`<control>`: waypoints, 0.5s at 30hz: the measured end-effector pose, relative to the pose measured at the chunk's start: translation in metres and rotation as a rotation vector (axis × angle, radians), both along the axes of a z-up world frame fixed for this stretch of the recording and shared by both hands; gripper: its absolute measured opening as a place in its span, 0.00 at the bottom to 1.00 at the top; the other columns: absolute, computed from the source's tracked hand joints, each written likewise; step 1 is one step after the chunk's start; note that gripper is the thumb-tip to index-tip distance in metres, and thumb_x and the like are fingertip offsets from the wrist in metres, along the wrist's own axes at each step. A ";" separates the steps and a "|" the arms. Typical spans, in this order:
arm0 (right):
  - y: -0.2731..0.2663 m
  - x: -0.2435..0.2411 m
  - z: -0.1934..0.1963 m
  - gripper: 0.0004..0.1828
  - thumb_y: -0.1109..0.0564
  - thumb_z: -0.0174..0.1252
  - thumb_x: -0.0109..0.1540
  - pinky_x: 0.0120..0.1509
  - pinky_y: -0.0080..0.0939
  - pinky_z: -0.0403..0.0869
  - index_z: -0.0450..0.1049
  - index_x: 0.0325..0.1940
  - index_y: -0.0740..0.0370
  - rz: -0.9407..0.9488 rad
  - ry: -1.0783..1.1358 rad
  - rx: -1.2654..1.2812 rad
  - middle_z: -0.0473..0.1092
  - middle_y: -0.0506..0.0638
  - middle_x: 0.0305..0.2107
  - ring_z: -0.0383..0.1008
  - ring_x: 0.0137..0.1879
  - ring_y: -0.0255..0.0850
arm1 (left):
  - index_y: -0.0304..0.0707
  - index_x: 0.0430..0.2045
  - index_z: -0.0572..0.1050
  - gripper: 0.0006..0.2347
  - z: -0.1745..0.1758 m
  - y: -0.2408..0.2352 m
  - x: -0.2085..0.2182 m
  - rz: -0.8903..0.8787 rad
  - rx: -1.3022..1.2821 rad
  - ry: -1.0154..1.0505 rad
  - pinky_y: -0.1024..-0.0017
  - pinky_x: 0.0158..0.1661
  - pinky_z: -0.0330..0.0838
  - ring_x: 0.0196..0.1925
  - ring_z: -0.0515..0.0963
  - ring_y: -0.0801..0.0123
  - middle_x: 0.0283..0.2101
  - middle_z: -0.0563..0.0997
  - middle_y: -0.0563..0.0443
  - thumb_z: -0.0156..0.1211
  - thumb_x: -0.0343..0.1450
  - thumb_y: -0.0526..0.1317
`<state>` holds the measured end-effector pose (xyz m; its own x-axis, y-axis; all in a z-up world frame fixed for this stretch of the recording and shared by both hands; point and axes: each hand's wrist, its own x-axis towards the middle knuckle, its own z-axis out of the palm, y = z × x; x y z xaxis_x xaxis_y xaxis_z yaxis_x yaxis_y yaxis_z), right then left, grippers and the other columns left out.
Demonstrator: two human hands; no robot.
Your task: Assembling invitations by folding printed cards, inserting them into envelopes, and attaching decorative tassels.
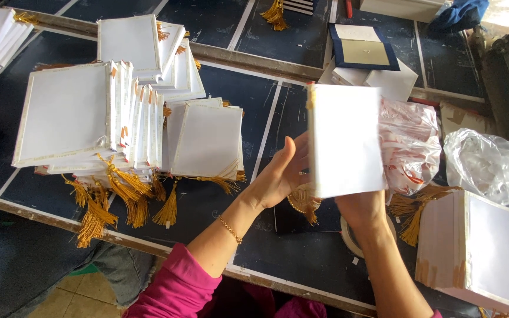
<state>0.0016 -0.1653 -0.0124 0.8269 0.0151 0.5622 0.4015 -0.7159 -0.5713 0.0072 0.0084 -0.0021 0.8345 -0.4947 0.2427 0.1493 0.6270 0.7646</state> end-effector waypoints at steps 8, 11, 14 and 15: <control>0.001 -0.005 0.002 0.10 0.58 0.54 0.64 0.53 0.45 0.69 0.75 0.49 0.54 -0.049 -0.061 -0.500 0.68 0.51 0.35 0.69 0.45 0.40 | 0.46 0.74 0.47 0.42 0.010 0.002 -0.006 -0.023 0.059 -0.117 0.48 0.60 0.62 0.69 0.60 0.46 0.68 0.62 0.37 0.41 0.68 0.71; -0.002 -0.007 0.002 0.09 0.57 0.54 0.64 0.53 0.43 0.69 0.75 0.48 0.52 -0.068 -0.087 -0.697 0.69 0.49 0.33 0.69 0.44 0.40 | 0.46 0.73 0.48 0.42 0.031 0.005 -0.017 -0.028 0.112 -0.215 0.42 0.63 0.55 0.73 0.55 0.39 0.71 0.58 0.33 0.52 0.67 0.67; -0.002 -0.011 0.003 0.08 0.57 0.54 0.64 0.52 0.41 0.69 0.75 0.46 0.51 -0.100 -0.110 -0.894 0.69 0.48 0.31 0.70 0.42 0.39 | 0.49 0.73 0.46 0.45 0.012 0.003 -0.012 -0.031 0.143 -0.259 0.40 0.67 0.50 0.74 0.52 0.39 0.74 0.53 0.38 0.67 0.62 0.54; 0.000 -0.013 0.003 0.07 0.57 0.54 0.64 0.51 0.40 0.69 0.75 0.46 0.50 -0.114 -0.121 -0.991 0.69 0.47 0.29 0.71 0.41 0.39 | 0.52 0.74 0.43 0.50 -0.002 0.002 -0.007 -0.033 0.140 -0.232 0.43 0.68 0.48 0.74 0.52 0.41 0.75 0.51 0.42 0.74 0.58 0.45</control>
